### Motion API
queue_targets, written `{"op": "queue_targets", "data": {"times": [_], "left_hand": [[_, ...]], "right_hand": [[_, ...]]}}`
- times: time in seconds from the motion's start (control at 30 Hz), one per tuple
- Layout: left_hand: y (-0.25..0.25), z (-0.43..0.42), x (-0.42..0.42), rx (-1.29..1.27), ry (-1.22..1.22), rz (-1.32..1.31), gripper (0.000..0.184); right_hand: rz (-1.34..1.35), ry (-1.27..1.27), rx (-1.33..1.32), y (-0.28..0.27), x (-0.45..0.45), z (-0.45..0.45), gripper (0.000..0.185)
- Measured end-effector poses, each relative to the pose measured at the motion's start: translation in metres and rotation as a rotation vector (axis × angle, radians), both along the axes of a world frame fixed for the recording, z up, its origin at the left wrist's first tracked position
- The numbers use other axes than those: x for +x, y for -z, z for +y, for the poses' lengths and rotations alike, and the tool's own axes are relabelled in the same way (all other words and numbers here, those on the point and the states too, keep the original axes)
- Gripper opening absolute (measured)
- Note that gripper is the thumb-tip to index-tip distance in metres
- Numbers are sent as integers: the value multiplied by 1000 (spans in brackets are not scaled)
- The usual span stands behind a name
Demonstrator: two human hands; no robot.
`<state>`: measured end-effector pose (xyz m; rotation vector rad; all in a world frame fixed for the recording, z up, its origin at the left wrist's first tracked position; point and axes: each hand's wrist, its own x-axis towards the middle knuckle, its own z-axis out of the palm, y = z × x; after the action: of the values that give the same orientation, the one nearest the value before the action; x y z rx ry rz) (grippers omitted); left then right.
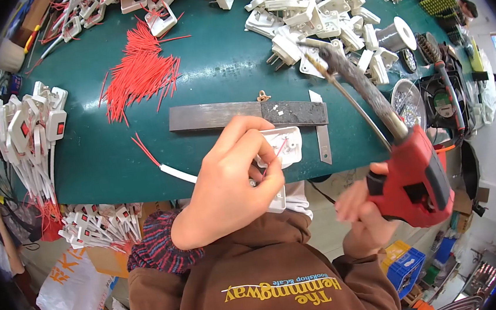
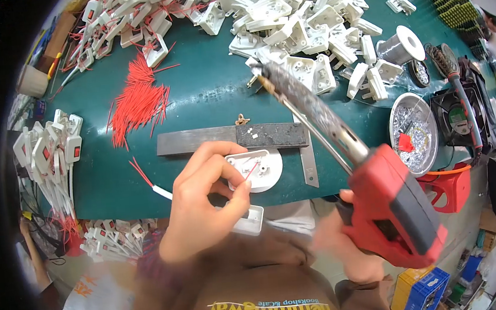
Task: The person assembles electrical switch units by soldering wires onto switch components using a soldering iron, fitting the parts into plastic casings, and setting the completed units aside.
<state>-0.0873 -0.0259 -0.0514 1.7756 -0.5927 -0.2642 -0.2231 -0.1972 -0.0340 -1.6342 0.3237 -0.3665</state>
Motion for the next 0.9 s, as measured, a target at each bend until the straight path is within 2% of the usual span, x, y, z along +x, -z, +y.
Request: {"op": "queue_targets", "data": {"times": [0.03, 0.13, 0.23, 0.33, 0.43, 0.53, 0.6, 0.63, 0.67, 0.73, 0.77, 0.9], "left_hand": [[-1, 2, -1, -25, -1, 41, 11], [-7, 12, -1, -82, 72, 89, 13], [-8, 27, 5, -82, 203, 201, 13], [0, 33, 14, -77, 309, 97, 10], [-9, 20, 7, -61, 234, 183, 4], [-11, 11, 4, 43, 231, 105, 6], [-8, 7, 3, 34, 216, 67, 8], [-6, 7, 3, 3, 208, 121, 8], [-5, 7, 3, -26, 198, 174, 8], [-2, 10, 4, -29, 204, 130, 9], [0, 11, 3, -32, 209, 88, 9], [0, 12, 1, -57, 175, 2, 11]], "right_hand": [[-21, 54, 197, -3, 13, 14, 54], [-19, 100, 230, 4, 26, 29, 52], [-47, 59, 172, 11, 34, 33, 50], [-68, 64, 201, 14, 41, 41, 52], [-48, 146, 145, 16, 44, 48, 54], [-145, 113, 128, 20, 42, 48, 43], [97, -4, -295, 25, 35, 43, 32], [97, 67, -277, 33, 35, 47, 42], [97, 70, -277, 42, 34, 45, 42], [-41, 106, -278, 52, 33, 41, 52], [-1, 126, -343, 50, 33, 43, 56], [-38, 128, -303, 56, 32, 40, 54]]}}
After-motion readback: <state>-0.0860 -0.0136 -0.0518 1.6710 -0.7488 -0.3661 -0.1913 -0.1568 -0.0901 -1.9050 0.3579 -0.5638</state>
